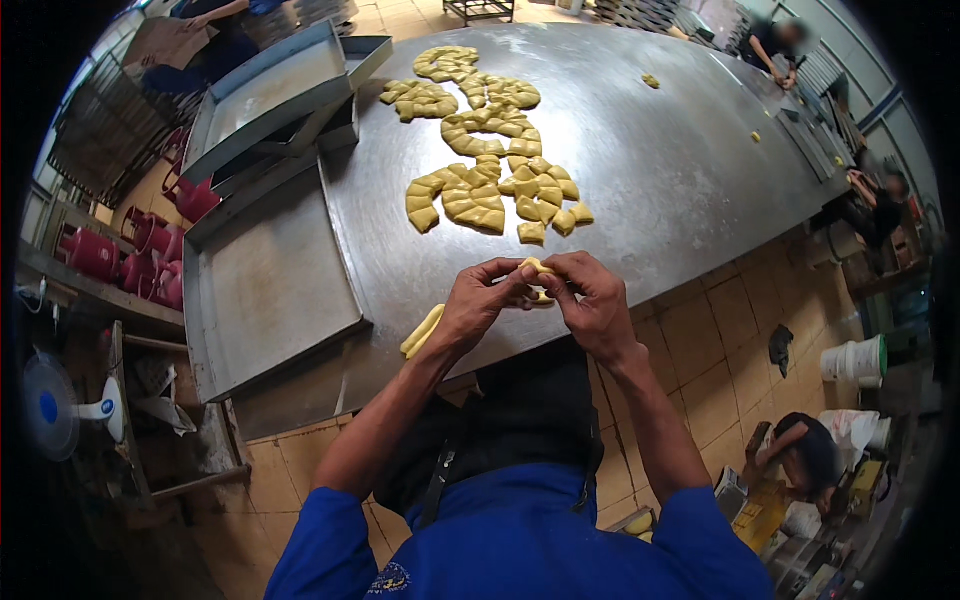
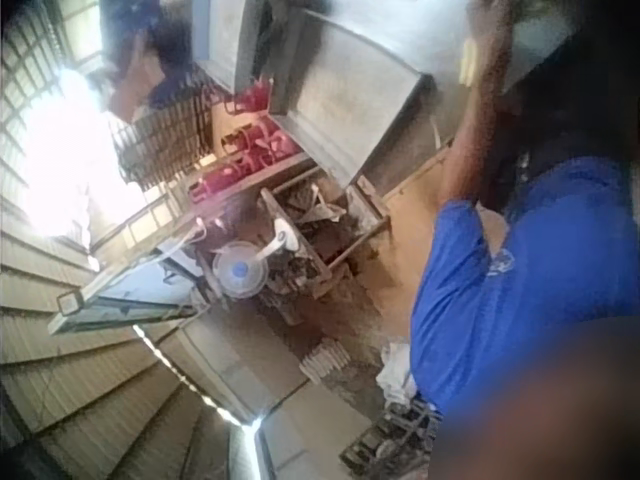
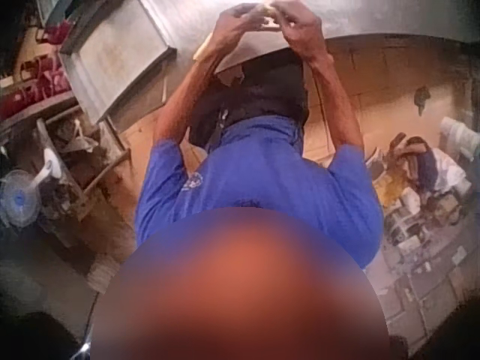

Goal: Manually shaping small pieces of dough into long uniform rolls on a stainless steel table.

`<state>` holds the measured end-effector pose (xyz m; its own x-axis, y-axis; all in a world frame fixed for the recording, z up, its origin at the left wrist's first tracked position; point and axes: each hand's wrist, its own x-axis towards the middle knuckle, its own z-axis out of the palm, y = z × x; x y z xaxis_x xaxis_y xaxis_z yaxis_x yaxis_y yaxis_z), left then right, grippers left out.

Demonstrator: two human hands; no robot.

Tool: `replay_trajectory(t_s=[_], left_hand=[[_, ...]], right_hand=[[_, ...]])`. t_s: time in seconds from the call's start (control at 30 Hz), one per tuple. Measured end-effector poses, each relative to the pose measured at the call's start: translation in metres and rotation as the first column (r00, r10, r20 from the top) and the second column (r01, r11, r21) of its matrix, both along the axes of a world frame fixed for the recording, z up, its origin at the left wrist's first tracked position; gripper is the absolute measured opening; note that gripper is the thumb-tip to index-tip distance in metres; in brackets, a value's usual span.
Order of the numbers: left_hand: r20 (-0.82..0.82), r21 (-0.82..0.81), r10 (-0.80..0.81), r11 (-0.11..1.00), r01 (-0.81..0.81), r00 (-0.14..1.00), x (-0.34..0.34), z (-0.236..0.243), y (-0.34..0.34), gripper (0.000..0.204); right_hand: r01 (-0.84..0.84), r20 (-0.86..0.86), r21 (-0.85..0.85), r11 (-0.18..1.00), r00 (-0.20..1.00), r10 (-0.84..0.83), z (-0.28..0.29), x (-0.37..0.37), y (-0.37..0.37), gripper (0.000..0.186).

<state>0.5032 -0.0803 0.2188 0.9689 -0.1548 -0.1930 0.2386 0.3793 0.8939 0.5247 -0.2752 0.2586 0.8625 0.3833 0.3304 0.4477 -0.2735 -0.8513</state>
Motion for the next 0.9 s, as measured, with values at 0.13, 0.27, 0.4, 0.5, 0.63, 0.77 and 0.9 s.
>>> replay_trajectory(t_s=[0.13,0.27,0.4,0.5,0.63,0.77,0.9], left_hand=[[0.140,0.037,0.013,0.999,-0.019,0.990,-0.010,0.006,0.010,0.031],[0.298,0.116,-0.045,0.993,0.011,0.953,-0.010,0.008,0.026,0.027],[0.356,0.250,-0.096,0.968,0.004,0.929,-0.002,0.019,0.021,0.032],[0.116,0.268,-0.246,0.941,0.208,0.962,0.017,0.020,0.034,0.039],[0.091,0.373,-0.382,0.869,0.324,0.920,0.046,0.009,0.041,0.037],[0.044,0.814,-0.433,0.538,0.219,0.900,0.098,-0.032,0.038,0.041],[-0.189,0.975,-0.345,0.045,0.217,0.919,0.104,-0.049,0.031,0.052]], right_hand=[[0.001,0.294,-0.254,0.967,0.953,0.076,0.002,-0.001,0.004,0.016],[-0.004,-0.228,-0.049,0.999,0.974,-0.007,0.025,-0.003,0.014,0.017],[-0.019,-0.762,0.346,0.938,0.577,0.293,0.012,0.021,-0.006,0.027],[-0.086,-0.698,0.203,0.975,0.686,0.206,0.019,0.033,-0.006,0.028],[-0.237,-0.626,-0.014,0.971,0.759,0.176,0.007,0.069,-0.004,0.019],[-0.391,-0.664,-0.338,0.856,0.744,0.078,-0.052,0.124,-0.002,0.034],[-0.215,-0.269,-0.744,0.633,0.963,0.011,-0.077,0.121,0.000,0.054]])
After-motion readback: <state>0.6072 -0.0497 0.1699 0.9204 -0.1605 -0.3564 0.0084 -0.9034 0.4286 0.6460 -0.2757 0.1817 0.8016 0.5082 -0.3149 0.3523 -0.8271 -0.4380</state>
